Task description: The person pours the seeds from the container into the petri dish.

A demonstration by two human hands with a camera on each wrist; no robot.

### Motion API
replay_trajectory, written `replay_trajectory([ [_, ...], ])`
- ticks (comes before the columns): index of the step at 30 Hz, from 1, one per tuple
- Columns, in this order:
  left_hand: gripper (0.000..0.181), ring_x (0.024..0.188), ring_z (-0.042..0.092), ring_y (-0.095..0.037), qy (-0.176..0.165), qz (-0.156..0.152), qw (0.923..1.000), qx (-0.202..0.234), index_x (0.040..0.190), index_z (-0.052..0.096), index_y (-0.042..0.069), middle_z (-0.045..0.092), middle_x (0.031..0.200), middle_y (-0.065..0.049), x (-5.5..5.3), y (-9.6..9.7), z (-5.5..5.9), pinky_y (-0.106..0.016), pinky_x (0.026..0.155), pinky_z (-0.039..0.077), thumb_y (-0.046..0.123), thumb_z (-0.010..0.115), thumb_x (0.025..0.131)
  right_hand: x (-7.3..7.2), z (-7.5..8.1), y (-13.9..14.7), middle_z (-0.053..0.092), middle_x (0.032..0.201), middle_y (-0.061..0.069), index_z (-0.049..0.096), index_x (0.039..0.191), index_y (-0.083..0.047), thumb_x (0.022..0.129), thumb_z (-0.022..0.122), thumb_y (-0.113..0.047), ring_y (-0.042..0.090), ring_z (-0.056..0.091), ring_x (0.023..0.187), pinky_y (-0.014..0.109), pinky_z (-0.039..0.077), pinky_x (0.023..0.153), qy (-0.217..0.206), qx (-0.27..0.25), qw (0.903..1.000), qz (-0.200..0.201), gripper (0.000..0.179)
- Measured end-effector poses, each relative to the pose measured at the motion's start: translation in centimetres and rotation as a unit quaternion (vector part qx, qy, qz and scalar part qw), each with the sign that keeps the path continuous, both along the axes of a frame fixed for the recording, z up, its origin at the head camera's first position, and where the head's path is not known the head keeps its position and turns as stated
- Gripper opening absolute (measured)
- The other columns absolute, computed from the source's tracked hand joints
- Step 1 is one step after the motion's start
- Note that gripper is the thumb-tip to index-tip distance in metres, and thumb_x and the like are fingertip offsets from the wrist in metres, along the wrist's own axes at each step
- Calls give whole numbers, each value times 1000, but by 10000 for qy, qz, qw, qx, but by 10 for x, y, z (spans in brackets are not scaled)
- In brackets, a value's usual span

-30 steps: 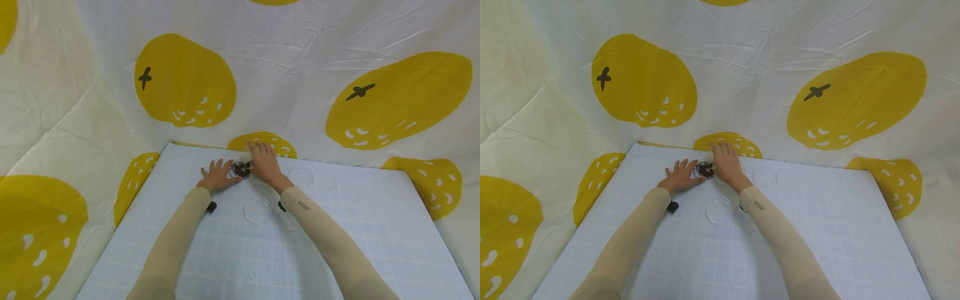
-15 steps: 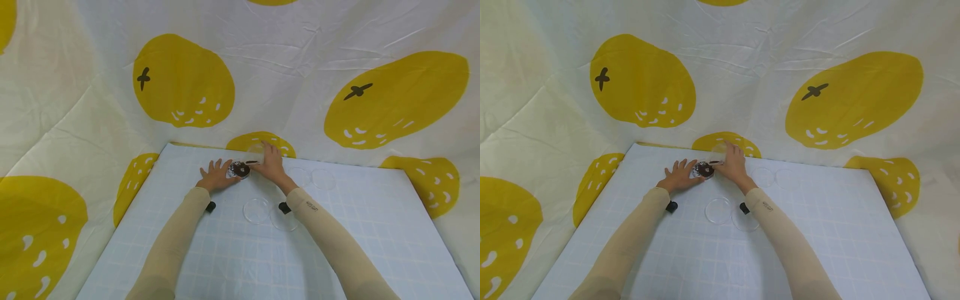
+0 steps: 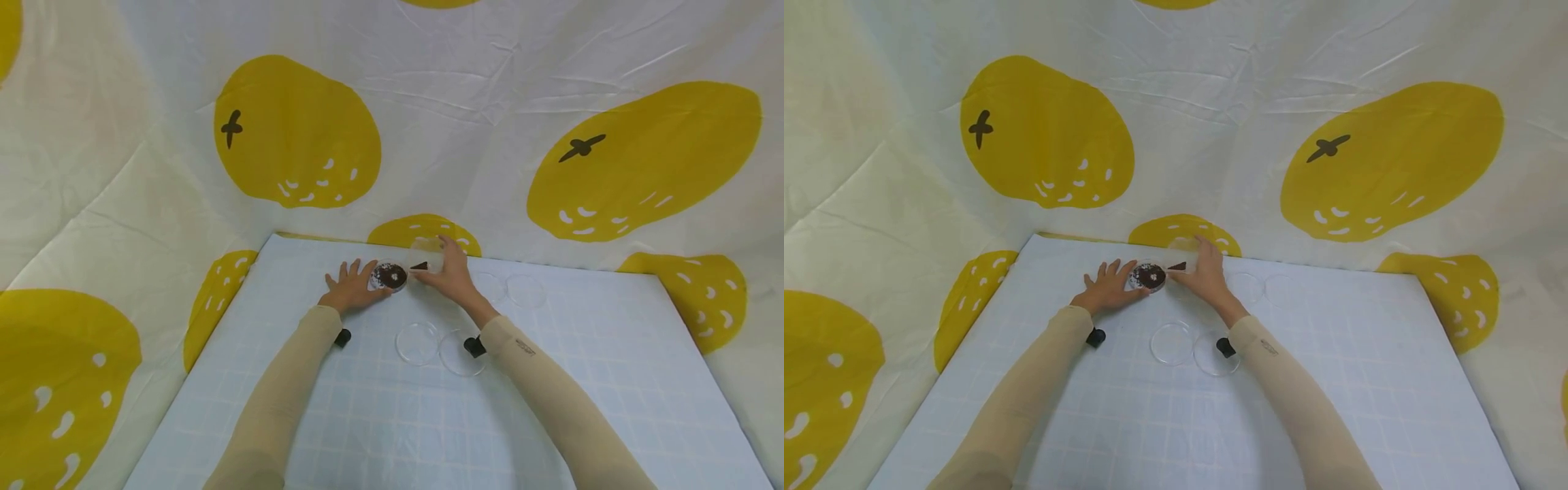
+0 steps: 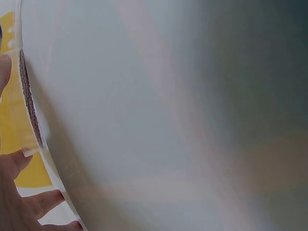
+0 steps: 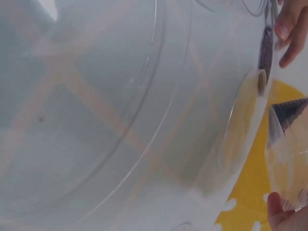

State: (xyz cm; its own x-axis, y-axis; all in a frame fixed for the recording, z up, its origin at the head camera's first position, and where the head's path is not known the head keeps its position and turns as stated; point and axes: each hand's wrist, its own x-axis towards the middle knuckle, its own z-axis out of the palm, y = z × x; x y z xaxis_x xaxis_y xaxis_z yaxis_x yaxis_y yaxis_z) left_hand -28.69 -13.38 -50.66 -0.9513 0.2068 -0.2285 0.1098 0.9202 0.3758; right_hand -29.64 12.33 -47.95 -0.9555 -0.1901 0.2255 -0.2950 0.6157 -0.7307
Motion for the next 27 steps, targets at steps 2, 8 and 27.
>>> replay_trajectory([
  [2, 95, 147, 3, -50, -5, -13, 10000, 2, 161, 20, 27, 12, 164, -20, 0, 1, 0, -79, 104, 3, 77, 52, 87, 4, 1, 5, 33, 153, 22, 26, 154, -2, 75, 89, -36, 38, 35, 138, 54, 30, 113, -124, -224, 9997, 50, 106],
  [8, 94, 147, 3, -50, -39, -4, 10000, -54, 161, 18, 28, 11, 165, -19, 1, 1, 0, -79, 105, 2, 77, 51, 88, 16, 2, 24, 37, 151, 19, 22, 154, -9, 77, 88, -38, 38, 37, 138, 58, 34, 108, -651, -815, 9944, 170, 106],
  [27, 96, 147, 2, -49, -8, -62, 10000, -35, 161, 18, 29, 10, 165, -18, -2, 0, -4, -79, 104, 1, 80, 49, 86, 67, 16, 92, 35, 154, 14, 15, 156, -14, 87, 81, -21, 33, 32, 143, 64, 31, 107, -1085, -1597, 9795, 570, 96],
])
